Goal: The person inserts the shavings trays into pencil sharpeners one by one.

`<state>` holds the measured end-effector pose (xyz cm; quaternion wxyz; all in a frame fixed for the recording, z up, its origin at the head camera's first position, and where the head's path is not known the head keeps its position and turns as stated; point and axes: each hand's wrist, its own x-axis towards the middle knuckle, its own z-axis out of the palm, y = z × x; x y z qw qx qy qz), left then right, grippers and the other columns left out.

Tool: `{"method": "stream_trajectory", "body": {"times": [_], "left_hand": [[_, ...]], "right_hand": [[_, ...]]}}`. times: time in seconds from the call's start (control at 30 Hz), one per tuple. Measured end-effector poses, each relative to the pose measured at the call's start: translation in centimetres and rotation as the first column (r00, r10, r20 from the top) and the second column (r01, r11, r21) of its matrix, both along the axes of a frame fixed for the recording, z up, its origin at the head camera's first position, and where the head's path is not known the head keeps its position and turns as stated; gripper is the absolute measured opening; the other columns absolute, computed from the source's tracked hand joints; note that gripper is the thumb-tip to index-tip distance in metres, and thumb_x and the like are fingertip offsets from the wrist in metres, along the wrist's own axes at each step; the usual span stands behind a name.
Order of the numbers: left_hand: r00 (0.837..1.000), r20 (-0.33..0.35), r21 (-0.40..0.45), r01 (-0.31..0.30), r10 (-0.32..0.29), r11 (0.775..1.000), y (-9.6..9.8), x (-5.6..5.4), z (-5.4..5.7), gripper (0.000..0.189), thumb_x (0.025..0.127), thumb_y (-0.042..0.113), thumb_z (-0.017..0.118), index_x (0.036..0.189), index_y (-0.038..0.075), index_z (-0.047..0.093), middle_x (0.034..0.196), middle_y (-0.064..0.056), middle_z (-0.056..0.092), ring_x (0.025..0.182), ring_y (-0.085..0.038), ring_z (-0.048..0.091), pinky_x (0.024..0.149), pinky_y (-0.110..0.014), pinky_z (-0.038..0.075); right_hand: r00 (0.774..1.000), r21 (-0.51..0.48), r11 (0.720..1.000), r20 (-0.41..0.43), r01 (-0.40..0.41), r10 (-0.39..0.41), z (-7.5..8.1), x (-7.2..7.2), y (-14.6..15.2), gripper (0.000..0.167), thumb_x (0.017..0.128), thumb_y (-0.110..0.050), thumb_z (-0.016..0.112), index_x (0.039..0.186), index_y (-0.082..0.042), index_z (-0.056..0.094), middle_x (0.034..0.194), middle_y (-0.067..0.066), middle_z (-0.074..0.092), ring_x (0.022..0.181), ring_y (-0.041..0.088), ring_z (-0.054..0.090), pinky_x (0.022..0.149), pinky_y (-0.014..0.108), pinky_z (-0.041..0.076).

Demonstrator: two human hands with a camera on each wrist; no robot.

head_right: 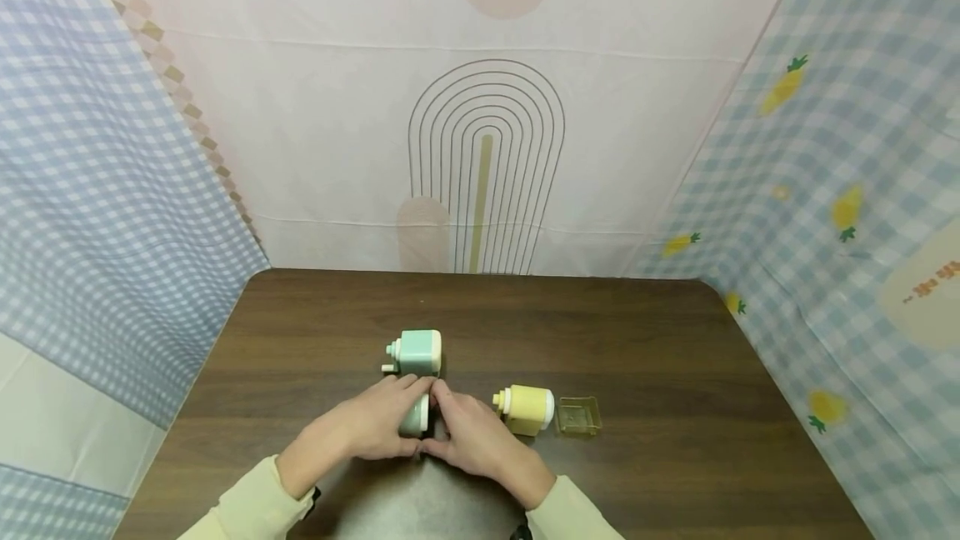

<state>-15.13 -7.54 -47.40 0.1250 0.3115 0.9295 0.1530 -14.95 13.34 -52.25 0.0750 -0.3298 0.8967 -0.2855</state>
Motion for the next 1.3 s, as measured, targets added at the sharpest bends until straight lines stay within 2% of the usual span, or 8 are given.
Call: {"method": "stream_trajectory", "body": {"times": [0.17,0.4,0.53,0.67,0.8,0.97,1.13,1.3], "left_hand": [[1.0,0.02,-0.004,-0.014,0.015,1.0,-0.3,-0.1,0.4,0.085,0.085,0.045,0.088,0.153,0.01,0.051,0.137,-0.009,0.063,0.121,-0.03,0.062,0.1,-0.046,0.055],[0.999,-0.038,-0.034,-0.005,0.004,0.999,-0.4,-0.1,1.2,0.083,0.085,0.059,0.083,0.149,0.012,0.057,0.127,-0.005,0.066,0.111,-0.025,0.068,0.091,-0.047,0.058],[0.999,-0.037,-0.019,-0.009,0.008,1.0,-0.4,-0.2,1.5,0.085,0.087,0.067,0.077,0.15,0.013,0.057,0.135,-0.006,0.066,0.118,-0.026,0.068,0.095,-0.048,0.058],[0.998,-0.057,0.037,-0.012,0.015,0.999,-0.5,-0.4,1.8,0.086,0.09,0.073,0.069,0.152,0.014,0.056,0.145,-0.008,0.063,0.128,-0.029,0.064,0.101,-0.051,0.055],[0.989,-0.149,0.106,-0.009,0.025,0.994,-0.5,-0.5,1.9,0.089,0.09,0.081,0.061,0.15,0.015,0.057,0.144,-0.005,0.062,0.129,-0.028,0.062,0.104,-0.051,0.053],[0.961,-0.269,0.144,-0.02,0.058,0.989,-0.4,-0.6,1.8,0.095,0.09,0.085,0.056,0.154,0.016,0.054,0.148,-0.006,0.056,0.138,-0.028,0.052,0.113,-0.051,0.046],[0.944,-0.321,0.154,-0.029,0.078,0.988,-0.2,-0.7,1.3,0.1,0.09,0.086,0.054,0.162,0.018,0.045,0.162,-0.01,0.043,0.152,-0.032,0.036,0.117,-0.055,0.039],[0.944,-0.319,0.144,-0.043,0.087,0.989,-0.2,-0.7,1.1,0.103,0.089,0.087,0.053,0.166,0.019,0.038,0.172,-0.01,0.03,0.16,-0.034,0.021,0.121,-0.06,0.032]], "right_hand": [[0.998,0.155,0.987,-0.041,-0.038,0.045,1.4,0.1,0.4,0.061,0.099,-0.041,0.077,0.145,-0.011,0.051,0.118,0.006,0.067,0.104,0.015,0.064,0.083,0.035,0.057],[0.992,0.232,0.971,-0.096,-0.064,0.088,2.8,0.2,1.0,0.055,0.1,-0.038,0.076,0.143,-0.011,0.056,0.127,0.005,0.068,0.114,0.02,0.063,0.092,0.04,0.057],[0.981,0.234,0.97,-0.163,-0.06,0.1,3.8,0.3,1.4,0.055,0.1,-0.034,0.077,0.144,-0.007,0.058,0.134,0.005,0.067,0.121,0.022,0.061,0.098,0.042,0.056],[0.973,0.208,0.977,-0.213,-0.039,0.084,4.6,0.2,2.1,0.058,0.098,-0.036,0.079,0.144,-0.006,0.061,0.137,0.006,0.066,0.126,0.024,0.06,0.102,0.05,0.053],[0.957,0.155,0.988,-0.289,0.016,0.029,4.9,-0.1,2.9,0.062,0.095,-0.045,0.08,0.143,-0.009,0.063,0.135,0.006,0.067,0.128,0.026,0.059,0.103,0.058,0.051],[0.921,0.11,0.991,-0.388,0.071,-0.023,5.1,-0.5,3.9,0.072,0.095,-0.059,0.074,0.145,-0.01,0.061,0.138,0.006,0.066,0.132,0.03,0.057,0.107,0.061,0.046],[0.914,0.126,0.986,-0.403,0.11,-0.05,5.2,-0.6,4.6,0.084,0.094,-0.07,0.067,0.154,-0.012,0.054,0.15,0.007,0.059,0.14,0.033,0.052,0.111,0.063,0.042],[0.911,0.139,0.981,-0.407,0.133,-0.066,5.0,-0.5,5.2,0.091,0.094,-0.073,0.064,0.16,-0.013,0.048,0.159,0.01,0.051,0.145,0.037,0.047,0.112,0.066,0.04]]}}
